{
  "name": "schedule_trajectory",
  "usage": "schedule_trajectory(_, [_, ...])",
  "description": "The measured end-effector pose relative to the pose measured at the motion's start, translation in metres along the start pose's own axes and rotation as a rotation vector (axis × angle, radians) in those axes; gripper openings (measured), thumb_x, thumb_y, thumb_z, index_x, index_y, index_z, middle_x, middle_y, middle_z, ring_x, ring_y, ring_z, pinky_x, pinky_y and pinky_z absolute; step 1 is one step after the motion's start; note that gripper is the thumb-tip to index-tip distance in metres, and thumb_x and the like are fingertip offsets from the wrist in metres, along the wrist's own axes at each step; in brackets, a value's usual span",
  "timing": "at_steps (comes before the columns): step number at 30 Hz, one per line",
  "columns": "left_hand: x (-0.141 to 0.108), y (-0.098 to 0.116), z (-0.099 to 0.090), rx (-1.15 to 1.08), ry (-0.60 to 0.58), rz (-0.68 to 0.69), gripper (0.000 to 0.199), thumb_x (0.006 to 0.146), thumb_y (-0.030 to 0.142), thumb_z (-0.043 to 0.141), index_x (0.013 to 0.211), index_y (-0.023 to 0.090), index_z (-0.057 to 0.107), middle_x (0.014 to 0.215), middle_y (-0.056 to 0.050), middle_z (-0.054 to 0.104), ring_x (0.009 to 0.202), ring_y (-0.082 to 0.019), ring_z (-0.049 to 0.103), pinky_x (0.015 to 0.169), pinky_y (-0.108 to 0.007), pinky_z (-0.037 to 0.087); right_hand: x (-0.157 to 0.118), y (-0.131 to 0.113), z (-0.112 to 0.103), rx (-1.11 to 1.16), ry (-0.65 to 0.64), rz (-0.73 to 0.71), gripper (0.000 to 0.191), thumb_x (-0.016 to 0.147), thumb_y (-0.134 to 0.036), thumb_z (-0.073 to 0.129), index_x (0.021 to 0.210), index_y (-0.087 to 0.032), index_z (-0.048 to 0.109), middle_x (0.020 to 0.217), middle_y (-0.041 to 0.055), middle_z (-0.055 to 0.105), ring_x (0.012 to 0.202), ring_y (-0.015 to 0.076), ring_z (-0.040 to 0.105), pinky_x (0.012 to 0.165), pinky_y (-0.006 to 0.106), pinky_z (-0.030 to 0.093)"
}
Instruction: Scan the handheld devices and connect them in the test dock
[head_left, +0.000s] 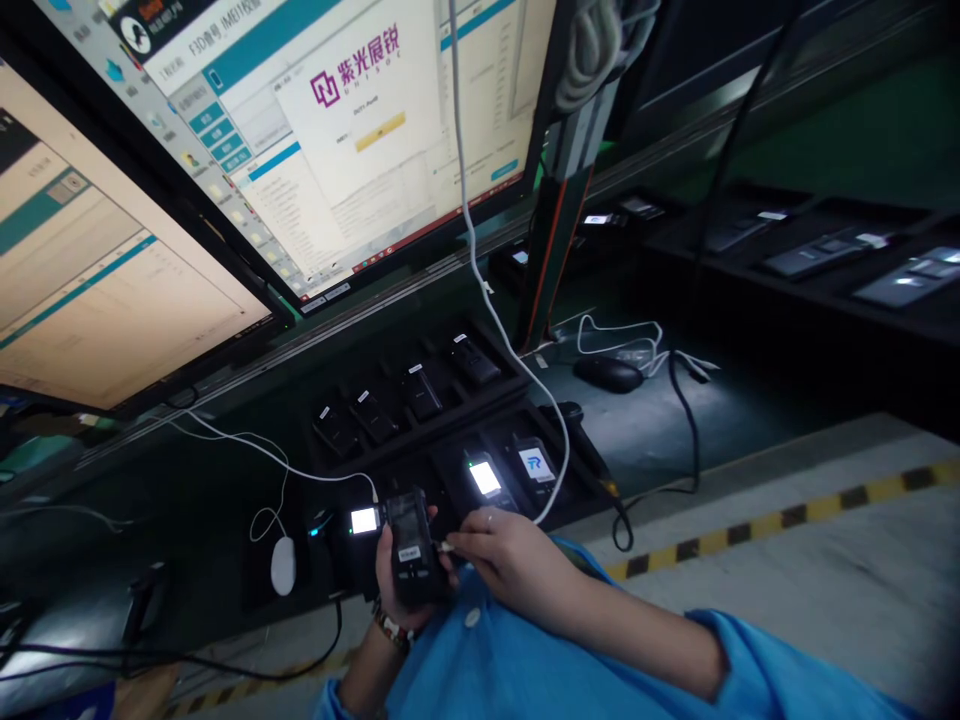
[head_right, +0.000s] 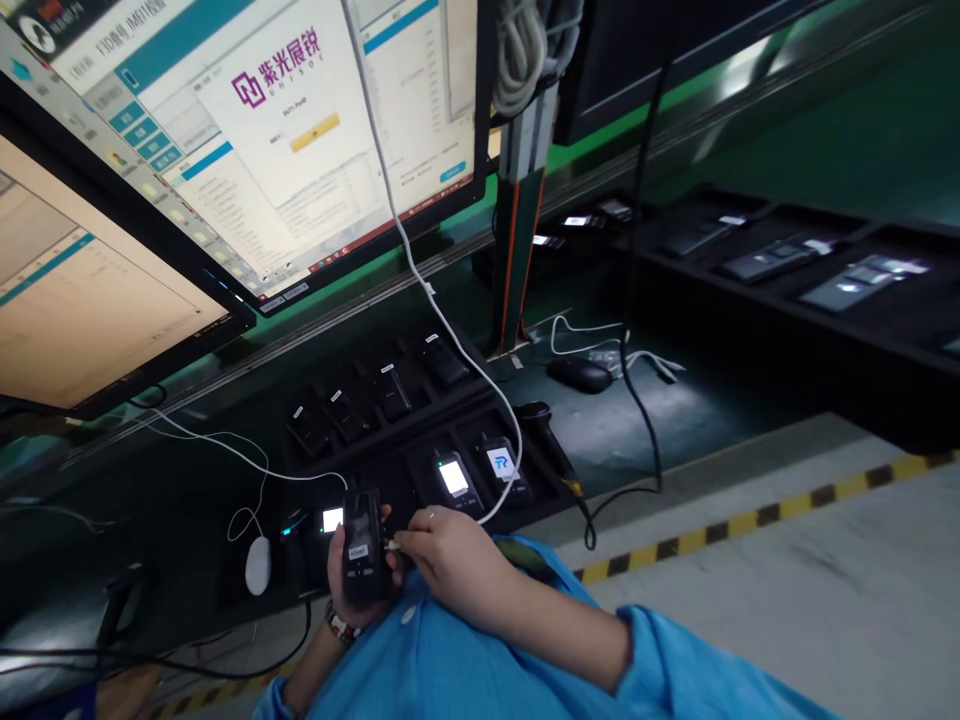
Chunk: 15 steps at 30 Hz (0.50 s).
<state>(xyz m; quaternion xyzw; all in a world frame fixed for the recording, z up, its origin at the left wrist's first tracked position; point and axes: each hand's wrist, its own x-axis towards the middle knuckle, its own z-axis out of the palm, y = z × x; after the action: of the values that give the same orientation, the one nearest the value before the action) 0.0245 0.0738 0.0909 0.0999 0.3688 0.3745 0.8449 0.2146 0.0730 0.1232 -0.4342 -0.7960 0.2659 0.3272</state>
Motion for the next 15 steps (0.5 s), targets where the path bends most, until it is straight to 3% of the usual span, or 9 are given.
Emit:
schedule_trajectory(6, [0.008,-0.002,-0.017,-0.006,-0.142,-0.014,0.054,0.078,0.061,0.049,0.107,0.018,0.067,0.057,-0.008,0.071,0.046,-0.018,0.065,0.041,-0.021,0.043,0.002,-0.002,0.003,0.008,0.045,-0.090,0.028,0.088,-0.009,0.048,0.090,-0.018,0.074,0.080,0.0058,0.069,0.074,0.0149,0.059,0.063,0.026,0.047])
schedule_trajectory(15, [0.013,-0.003,-0.014,-0.059,-0.082,0.019,0.051,0.079,0.060,0.051,0.104,0.019,0.068,0.057,-0.005,0.070,0.043,-0.017,0.061,0.041,-0.024,0.045,0.008,-0.009,0.001,-0.271,0.049,-0.255,0.020,0.091,-0.018,0.051,0.084,-0.012,0.069,0.070,0.0053,0.062,0.064,0.0158,0.049,0.056,0.029,0.040])
